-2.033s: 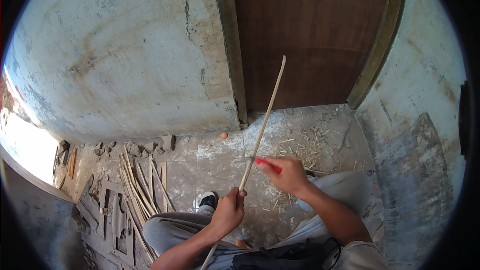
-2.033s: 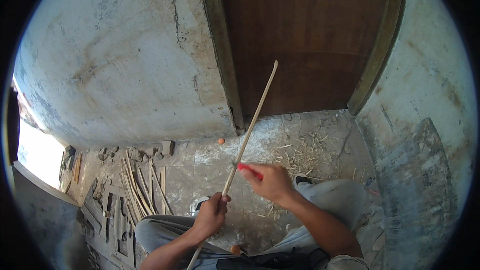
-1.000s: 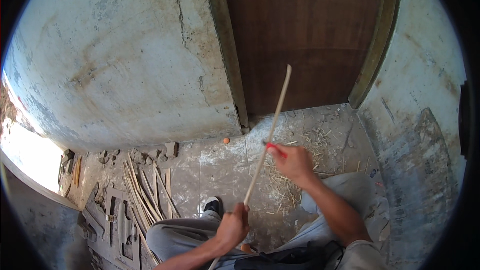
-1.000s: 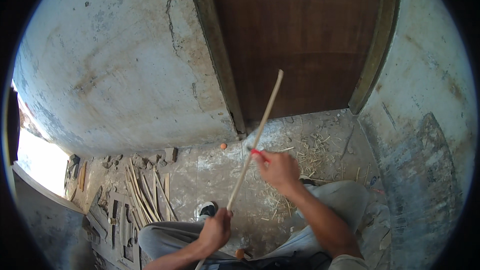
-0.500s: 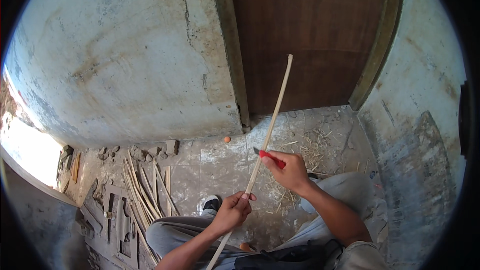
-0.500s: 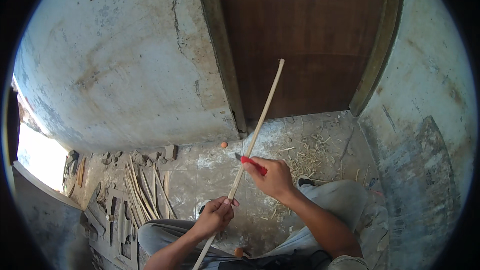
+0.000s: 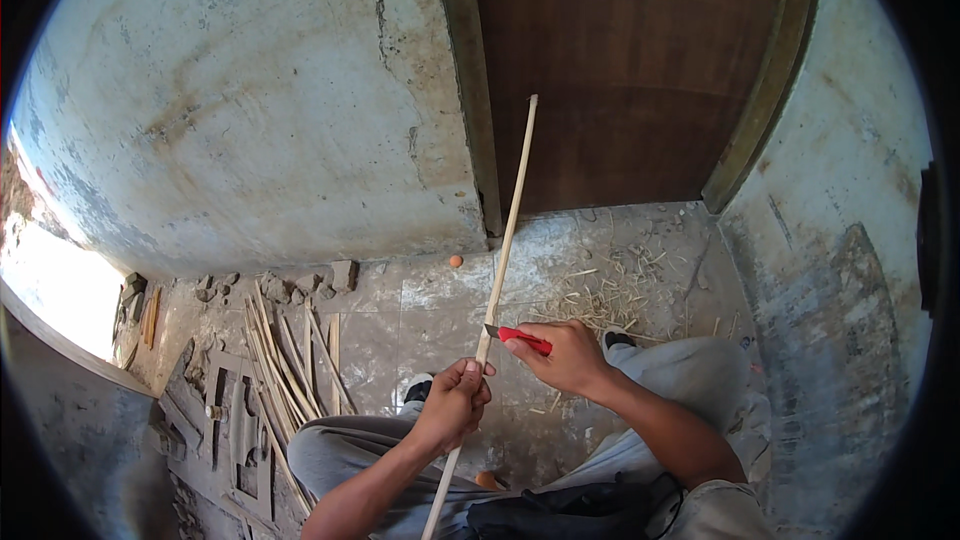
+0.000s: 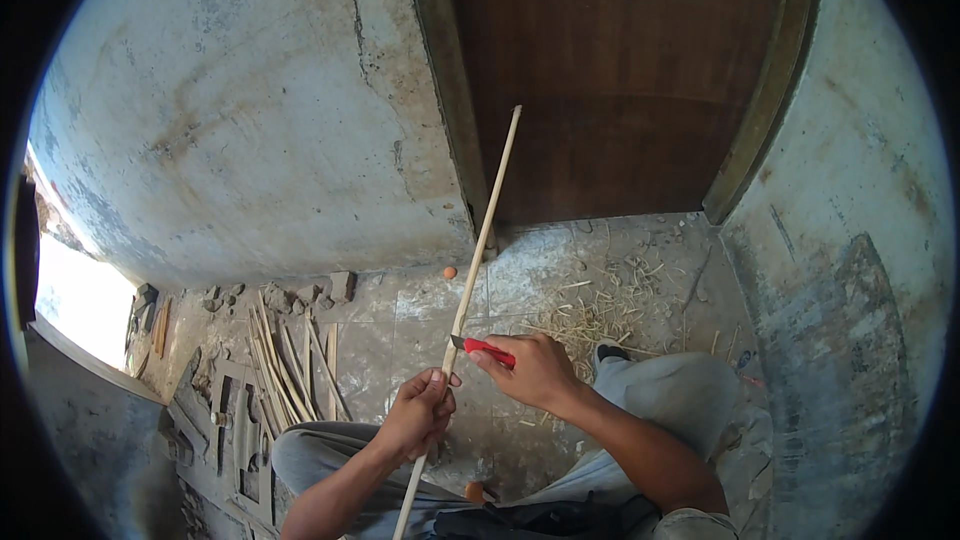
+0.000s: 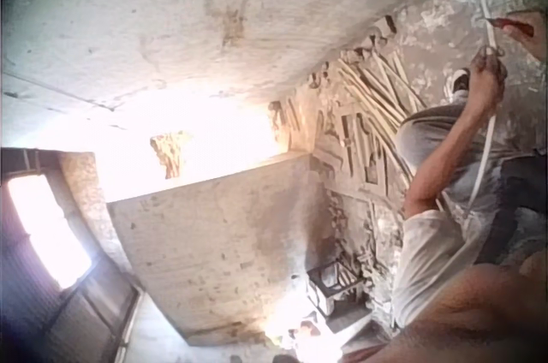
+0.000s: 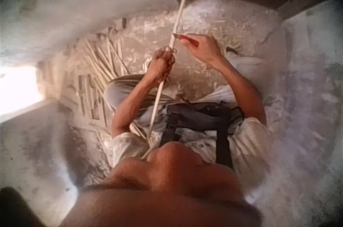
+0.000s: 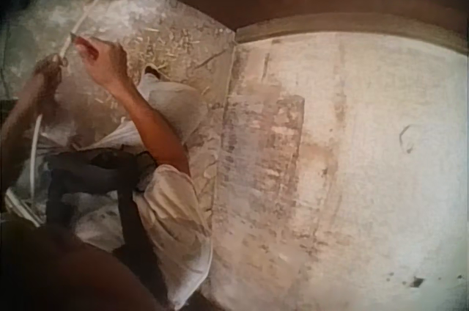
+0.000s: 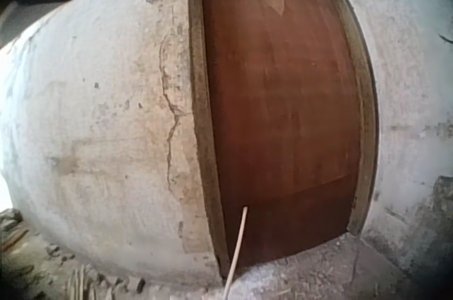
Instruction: The person shaves a thin wooden stick with a utility knife.
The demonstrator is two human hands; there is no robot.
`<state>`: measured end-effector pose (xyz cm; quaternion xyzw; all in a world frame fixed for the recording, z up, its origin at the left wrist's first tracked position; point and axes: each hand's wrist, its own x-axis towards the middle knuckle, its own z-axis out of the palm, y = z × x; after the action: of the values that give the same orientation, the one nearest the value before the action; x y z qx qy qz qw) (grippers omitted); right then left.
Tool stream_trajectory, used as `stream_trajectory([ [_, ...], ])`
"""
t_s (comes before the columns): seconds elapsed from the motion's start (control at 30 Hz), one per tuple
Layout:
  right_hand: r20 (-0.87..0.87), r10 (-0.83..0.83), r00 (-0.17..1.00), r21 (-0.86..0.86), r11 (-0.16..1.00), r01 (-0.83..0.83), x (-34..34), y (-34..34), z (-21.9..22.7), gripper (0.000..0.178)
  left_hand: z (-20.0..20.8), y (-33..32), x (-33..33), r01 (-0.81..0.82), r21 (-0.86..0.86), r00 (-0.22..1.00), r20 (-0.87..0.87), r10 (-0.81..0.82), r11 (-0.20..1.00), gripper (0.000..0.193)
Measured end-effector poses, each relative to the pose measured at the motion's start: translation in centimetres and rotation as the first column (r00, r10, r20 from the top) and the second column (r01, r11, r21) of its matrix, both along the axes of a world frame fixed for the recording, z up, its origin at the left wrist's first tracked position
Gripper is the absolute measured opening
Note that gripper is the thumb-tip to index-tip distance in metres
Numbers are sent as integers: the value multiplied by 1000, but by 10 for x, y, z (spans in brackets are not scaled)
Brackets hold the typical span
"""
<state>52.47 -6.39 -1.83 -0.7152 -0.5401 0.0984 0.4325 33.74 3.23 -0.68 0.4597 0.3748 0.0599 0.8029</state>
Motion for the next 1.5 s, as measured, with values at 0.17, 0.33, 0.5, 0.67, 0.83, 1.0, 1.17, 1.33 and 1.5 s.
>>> stream_trajectory([
  [0.17, -147, 30, 989, -184, 981, -57, -2, 0, 13, 35, 0, 1, -1, -24, 80, 1000, -16, 26, 996, 29],
  [0.33, -54, 53, 997, -121, 991, -59, -5, 3, 8, 37, -25, -2, -4, -10, 517, 999, 39, -12, 856, 30],
  [0.5, 87, 41, 995, -68, 997, -35, -5, -1, 5, 37, -23, -5, -3, 2, 540, 1000, -12, 6, 842, 32],
  [0.67, 200, -23, 979, 19, 1000, 19, -9, -2, 8, 30, -20, -10, -5, 12, 602, 1000, -19, -1, 798, 31],
  [0.83, 223, -48, 974, 18, 999, 45, -10, 1, 6, 29, -14, -13, -6, 25, 731, 998, -60, 28, 682, 33],
  [1.0, 259, -71, 963, 64, 996, 56, -8, 6, 4, 28, -5, -12, -6, 33, 728, 996, -77, 34, 685, 33],
  [1.17, 60, -410, 910, -67, 908, 414, 76, 6, 15, 32, -10, -39, -20, 152, 681, 987, -68, -145, 716, 30],
  [1.33, -89, -469, 879, 98, 874, 476, 75, 1, 25, 32, 6, -24, -22, 120, 449, 991, -7, -131, 885, 30],
  [1.5, -165, -151, 975, 37, 987, 159, 19, -7, 21, 30, 7, -8, -11, 2, 58, 997, 83, -7, 998, 27],
])
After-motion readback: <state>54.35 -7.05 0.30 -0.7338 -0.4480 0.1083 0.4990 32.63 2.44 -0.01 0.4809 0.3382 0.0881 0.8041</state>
